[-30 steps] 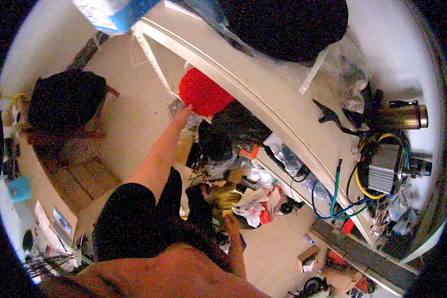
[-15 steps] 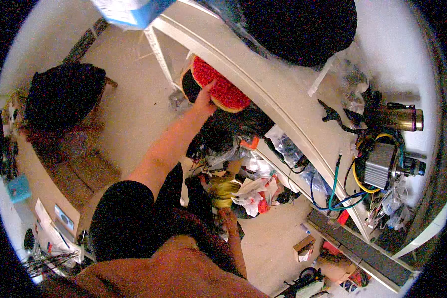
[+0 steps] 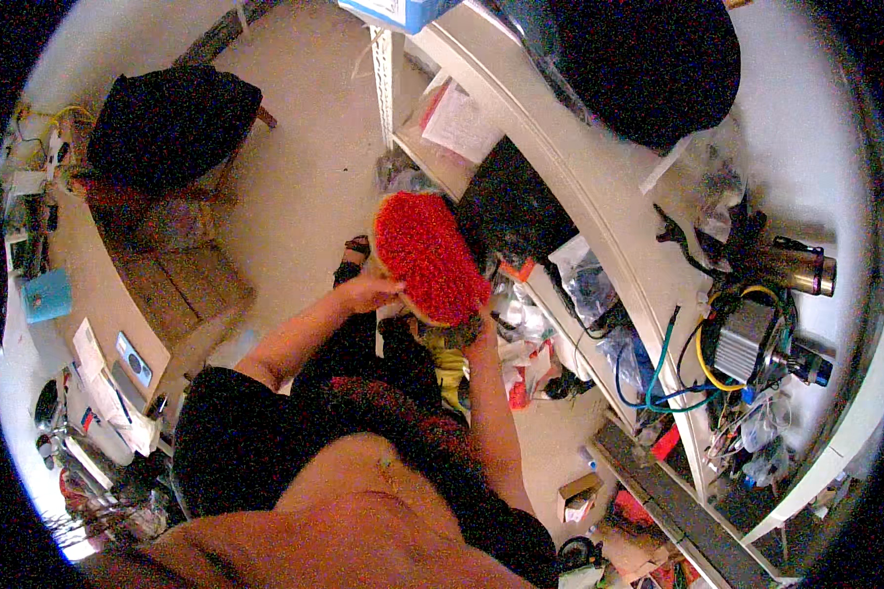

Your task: The person organizes a cluttered shelf by moving various items, including a black electronic device, a red scrubber, and several plastic bags. They place a black bag on the shelf and wipe the surface with a cloth.

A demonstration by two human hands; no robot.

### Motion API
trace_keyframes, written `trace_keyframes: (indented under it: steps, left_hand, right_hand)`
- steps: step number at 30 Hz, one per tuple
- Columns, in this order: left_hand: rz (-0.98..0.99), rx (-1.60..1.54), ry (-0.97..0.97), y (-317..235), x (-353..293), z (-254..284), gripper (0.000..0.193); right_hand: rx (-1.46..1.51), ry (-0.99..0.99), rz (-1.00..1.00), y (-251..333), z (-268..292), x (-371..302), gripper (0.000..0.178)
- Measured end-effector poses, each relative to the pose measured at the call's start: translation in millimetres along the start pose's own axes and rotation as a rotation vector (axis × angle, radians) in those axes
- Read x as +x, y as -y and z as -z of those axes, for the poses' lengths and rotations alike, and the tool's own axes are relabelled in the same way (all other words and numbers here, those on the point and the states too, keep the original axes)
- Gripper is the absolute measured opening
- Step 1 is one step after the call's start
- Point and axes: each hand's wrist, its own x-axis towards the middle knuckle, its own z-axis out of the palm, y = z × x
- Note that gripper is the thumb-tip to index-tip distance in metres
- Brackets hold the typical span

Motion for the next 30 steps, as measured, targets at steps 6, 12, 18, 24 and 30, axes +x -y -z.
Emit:
trace_keyframes:
  steps: [6, 12, 18, 24, 30]
  left_hand:
    - [0.085, -0.299, -0.294, -6.1, -48.2, 70.5, 0.052]
    - [-0.077, -0.161, -0.248, -54.5, 13.5, 65.9, 0.047]
    - [-0.213, 0.109, -0.099, -108.9, 63.1, 30.5, 0.043]
    - [-0.405, 0.756, -0.251, -112.3, 10.1, -39.2, 0.039]
    - [-0.147, 1.037, -0.242, -101.9, -38.8, -65.8, 0.049]
  right_hand:
    - [-0.047, -0.005, -0.014, 24.0, -57.4, -54.1, 0.041]
    - [-0.785, 0.187, 0.030, 63.6, -104.0, -80.0, 0.052]
    - [-1.402, 0.219, 0.219, 110.2, -83.7, -85.0, 0.054]
    - [-1.595, 0.101, 0.259, 101.1, -42.2, -93.1, 0.049]
    - [-0.961, 0.058, 0.180, 82.5, -25.8, -63.3, 0.074]
